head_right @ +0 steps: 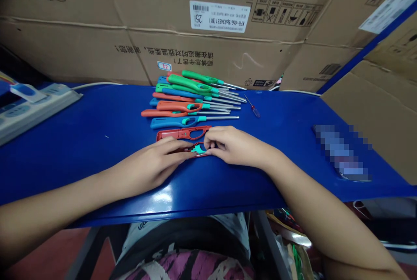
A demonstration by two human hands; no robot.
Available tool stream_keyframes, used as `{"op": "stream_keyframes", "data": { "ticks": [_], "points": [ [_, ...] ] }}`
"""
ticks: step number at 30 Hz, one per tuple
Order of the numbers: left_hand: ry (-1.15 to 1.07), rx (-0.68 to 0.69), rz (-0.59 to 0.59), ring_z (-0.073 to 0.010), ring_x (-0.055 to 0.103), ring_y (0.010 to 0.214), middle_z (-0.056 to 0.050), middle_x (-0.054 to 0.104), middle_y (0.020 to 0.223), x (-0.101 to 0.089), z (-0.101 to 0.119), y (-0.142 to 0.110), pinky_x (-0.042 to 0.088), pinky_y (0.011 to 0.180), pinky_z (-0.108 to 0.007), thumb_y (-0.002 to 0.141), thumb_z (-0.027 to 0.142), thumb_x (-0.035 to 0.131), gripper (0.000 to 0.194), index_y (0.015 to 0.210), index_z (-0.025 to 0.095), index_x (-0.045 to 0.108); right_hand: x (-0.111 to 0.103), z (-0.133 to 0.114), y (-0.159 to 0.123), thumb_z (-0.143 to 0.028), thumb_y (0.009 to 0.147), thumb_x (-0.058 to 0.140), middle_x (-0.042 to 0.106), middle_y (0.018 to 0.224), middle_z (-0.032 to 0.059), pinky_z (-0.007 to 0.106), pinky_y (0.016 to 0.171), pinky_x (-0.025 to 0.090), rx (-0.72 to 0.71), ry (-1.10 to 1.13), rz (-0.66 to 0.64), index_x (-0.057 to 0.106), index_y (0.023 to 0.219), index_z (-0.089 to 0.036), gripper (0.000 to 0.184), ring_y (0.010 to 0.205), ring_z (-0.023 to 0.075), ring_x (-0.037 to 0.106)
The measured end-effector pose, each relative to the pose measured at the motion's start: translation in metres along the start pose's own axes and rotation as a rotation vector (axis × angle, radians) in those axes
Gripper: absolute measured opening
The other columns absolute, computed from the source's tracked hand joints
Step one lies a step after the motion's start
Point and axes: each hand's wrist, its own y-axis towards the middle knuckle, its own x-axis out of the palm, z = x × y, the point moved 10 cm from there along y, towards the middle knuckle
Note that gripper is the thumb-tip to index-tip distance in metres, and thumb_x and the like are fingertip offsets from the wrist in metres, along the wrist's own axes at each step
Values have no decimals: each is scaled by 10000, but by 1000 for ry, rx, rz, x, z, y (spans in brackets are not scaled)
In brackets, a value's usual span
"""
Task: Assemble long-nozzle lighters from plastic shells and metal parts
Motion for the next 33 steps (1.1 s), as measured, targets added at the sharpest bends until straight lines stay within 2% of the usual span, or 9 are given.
{"op": "stream_keyframes", "data": {
  "ticks": [6,13,16,19,21,23,27,31,33],
  "points": [
    [59,30,-11,-279,565,1216,-117,595,1371,1,2,-2,534,1001,-462,982,116,447,460,1412,240,556,-1,-1,-1,-157,927,576,696,887,33,276,735,490,-11,-1,-41,685,882,-199,126,795,154,637],
    [125,31,-33,-286,565,1197,-117,593,1373,2,2,-3,541,992,-456,977,114,451,453,1401,221,568,-3,2,-2,-172,918,607,658,923,42,278,711,483,-16,-51,-21,675,889,-189,76,798,153,610],
    [124,35,-27,-289,561,1218,-120,589,1386,1,2,-3,544,989,-462,981,118,448,457,1410,230,558,-3,1,-1,-200,941,583,666,966,46,289,740,508,-38,-2,-25,685,984,-206,111,839,160,626],
    [81,34,-6,-271,578,1219,-109,598,1386,0,1,-3,534,1011,-455,1003,144,436,421,1390,233,577,-14,7,2,-178,958,531,638,1093,77,373,917,506,-51,-66,142,686,1099,-232,217,1028,204,617],
    [43,24,17,-253,591,1224,-97,616,1368,0,-2,-2,522,1033,-440,1017,162,432,388,1357,232,604,-19,15,4,-145,949,513,594,1185,102,452,1014,460,-37,-139,247,705,1086,-241,255,1156,244,567],
    [7,15,63,-234,618,1200,-93,641,1333,-3,-3,-2,531,1026,-411,1019,182,450,350,1316,218,632,-17,24,6,-137,923,547,566,1219,113,494,1041,437,-7,-161,271,721,1014,-231,218,1198,266,538],
    [-13,37,232,-223,651,1146,-107,675,1268,-23,-4,-2,554,996,-377,984,244,556,322,1284,161,639,-19,33,8,-216,876,645,592,1121,95,456,993,474,27,-50,312,672,900,-200,40,1082,238,587],
    [161,23,335,-294,620,1183,-140,665,1275,-43,-12,-2,540,1002,-476,957,251,600,365,1302,138,634,-23,45,5,-339,880,647,627,858,35,349,737,530,158,258,363,617,918,-191,156,756,168,603],
    [218,23,356,-300,634,1147,-148,679,1237,-50,-18,-3,552,974,-480,951,241,609,354,1284,125,645,-18,54,4,-397,851,676,628,804,17,332,694,536,247,461,361,610,922,-190,229,699,152,600]
  ]
}}
